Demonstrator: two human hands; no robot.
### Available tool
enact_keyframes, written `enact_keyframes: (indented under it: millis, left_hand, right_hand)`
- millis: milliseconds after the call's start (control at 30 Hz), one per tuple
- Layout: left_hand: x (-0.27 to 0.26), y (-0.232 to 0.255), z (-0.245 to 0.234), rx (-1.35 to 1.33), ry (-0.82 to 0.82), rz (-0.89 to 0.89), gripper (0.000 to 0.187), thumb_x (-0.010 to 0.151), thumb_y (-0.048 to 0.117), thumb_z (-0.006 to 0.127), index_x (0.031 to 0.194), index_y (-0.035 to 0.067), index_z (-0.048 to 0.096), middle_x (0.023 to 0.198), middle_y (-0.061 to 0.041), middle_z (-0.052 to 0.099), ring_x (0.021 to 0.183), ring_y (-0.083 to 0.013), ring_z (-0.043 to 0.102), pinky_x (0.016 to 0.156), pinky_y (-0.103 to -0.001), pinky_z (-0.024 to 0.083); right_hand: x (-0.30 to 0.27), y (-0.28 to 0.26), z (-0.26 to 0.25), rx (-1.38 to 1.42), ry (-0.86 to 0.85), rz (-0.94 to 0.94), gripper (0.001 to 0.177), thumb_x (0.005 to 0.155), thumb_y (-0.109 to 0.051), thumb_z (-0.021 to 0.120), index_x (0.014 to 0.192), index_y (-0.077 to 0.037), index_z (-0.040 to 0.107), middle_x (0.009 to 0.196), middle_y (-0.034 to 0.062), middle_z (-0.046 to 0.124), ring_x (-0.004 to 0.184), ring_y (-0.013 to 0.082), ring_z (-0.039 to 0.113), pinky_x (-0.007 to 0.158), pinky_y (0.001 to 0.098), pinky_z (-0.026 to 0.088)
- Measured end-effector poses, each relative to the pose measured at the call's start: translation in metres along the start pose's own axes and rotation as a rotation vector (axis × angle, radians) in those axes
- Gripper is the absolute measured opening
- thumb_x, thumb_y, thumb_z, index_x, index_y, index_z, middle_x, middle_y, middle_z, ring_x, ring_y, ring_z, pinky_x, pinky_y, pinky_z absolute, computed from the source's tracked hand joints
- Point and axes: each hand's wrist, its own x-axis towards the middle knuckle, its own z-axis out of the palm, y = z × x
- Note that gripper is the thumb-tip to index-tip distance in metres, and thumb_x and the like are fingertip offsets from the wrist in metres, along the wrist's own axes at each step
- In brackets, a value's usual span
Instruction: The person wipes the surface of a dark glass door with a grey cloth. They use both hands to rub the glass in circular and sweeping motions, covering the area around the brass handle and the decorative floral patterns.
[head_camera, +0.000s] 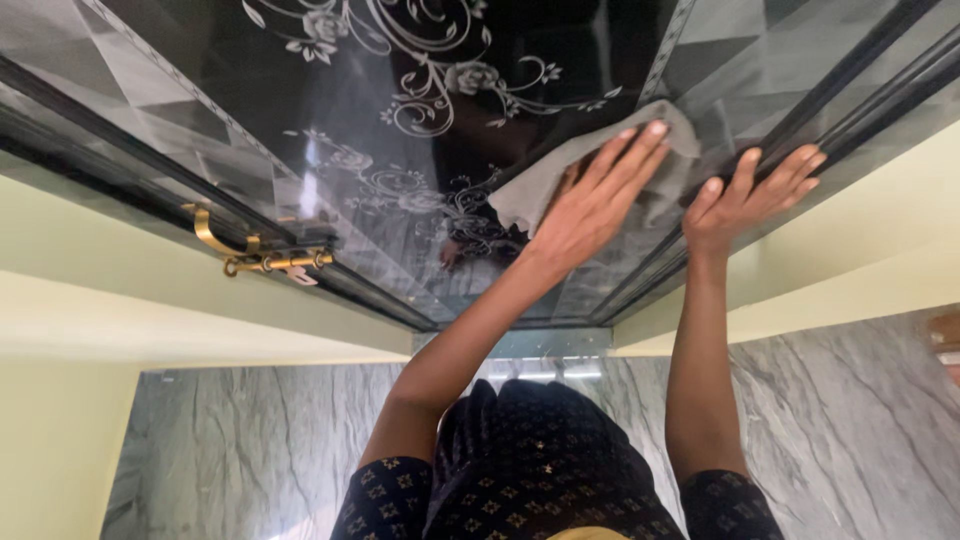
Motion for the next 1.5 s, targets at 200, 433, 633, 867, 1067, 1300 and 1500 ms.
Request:
enact_keyframes:
  millis: [200,433,633,867,1067,1300,1500]
  left_hand:
    - [0.037,0.003,-0.001,-0.063,0.242,0.128,0.071,0.106,0.006,0.062,0.169,0.012,0.03,0.177,-0.007,0.017,0.161,-0.0219,0.021,0.136,-0.035,0.026]
    - [0.056,-0.019,-0.01,-0.217,0.428,0.017,0.071,0.11,0.033,0.067,0.167,0.023,0.027,0.176,-0.009,0.013,0.161,-0.029,0.014,0.134,-0.041,0.024]
    - [0.056,-0.054,-0.055,0.141,0.655,-0.146,0.081,0.107,0.063,0.064,0.166,0.027,0.023,0.174,-0.008,0.009,0.164,-0.0292,0.009,0.123,-0.068,-0.001]
    - [0.062,-0.078,-0.115,0.281,0.626,-0.353,0.079,0.103,0.069,0.06,0.158,0.018,0.036,0.165,-0.015,0.027,0.157,-0.0382,0.017,0.129,-0.072,0.007]
    - [0.089,-0.061,-0.13,0.291,0.583,-0.349,0.078,0.106,0.067,0.059,0.158,0.012,0.039,0.164,-0.017,0.031,0.156,-0.0403,0.022,0.13,-0.073,0.013]
    - [0.128,-0.045,-0.122,0.283,0.487,-0.172,0.073,0.11,0.065,0.055,0.159,0.014,0.041,0.163,-0.017,0.034,0.154,-0.0379,0.029,0.125,-0.073,0.013]
    - [0.155,-0.021,-0.078,0.381,0.601,0.104,0.076,0.114,0.057,0.049,0.167,0.011,0.019,0.176,-0.016,0.012,0.163,-0.0338,0.014,0.128,-0.067,0.001]
  right_hand:
    - [-0.001,0.004,0.002,0.038,0.028,-0.025,0.065,0.11,-0.056,0.028,0.166,-0.024,0.027,0.169,0.0274,0.017,0.158,0.0496,0.015,0.127,0.067,0.01]
    - [-0.005,0.006,0.006,0.011,0.009,0.02,0.05,0.115,-0.041,0.033,0.16,-0.021,0.039,0.168,0.0286,0.022,0.158,0.0511,0.019,0.128,0.0674,0.012]
    - [-0.004,0.006,0.004,0.013,0.028,-0.021,0.049,0.115,-0.037,0.034,0.161,-0.018,0.04,0.167,0.0296,0.022,0.157,0.0514,0.02,0.128,0.0672,0.011]
    - [-0.002,0.003,0.006,0.014,0.056,-0.013,0.05,0.115,-0.038,0.034,0.16,-0.019,0.041,0.167,0.0299,0.024,0.157,0.0511,0.021,0.127,0.0674,0.012]
    - [-0.005,0.006,0.007,0.009,0.049,-0.016,0.051,0.115,-0.039,0.035,0.161,-0.018,0.041,0.167,0.0298,0.024,0.158,0.0495,0.019,0.128,0.0656,0.01]
    - [-0.006,0.01,0.013,-0.007,0.09,-0.041,0.051,0.115,-0.04,0.035,0.161,-0.018,0.041,0.168,0.0269,0.023,0.159,0.045,0.018,0.129,0.0603,0.007]
    - [-0.004,0.008,0.013,-0.01,0.097,-0.043,0.052,0.115,-0.042,0.034,0.16,-0.019,0.041,0.169,0.0254,0.023,0.158,0.0452,0.018,0.129,0.0596,0.007]
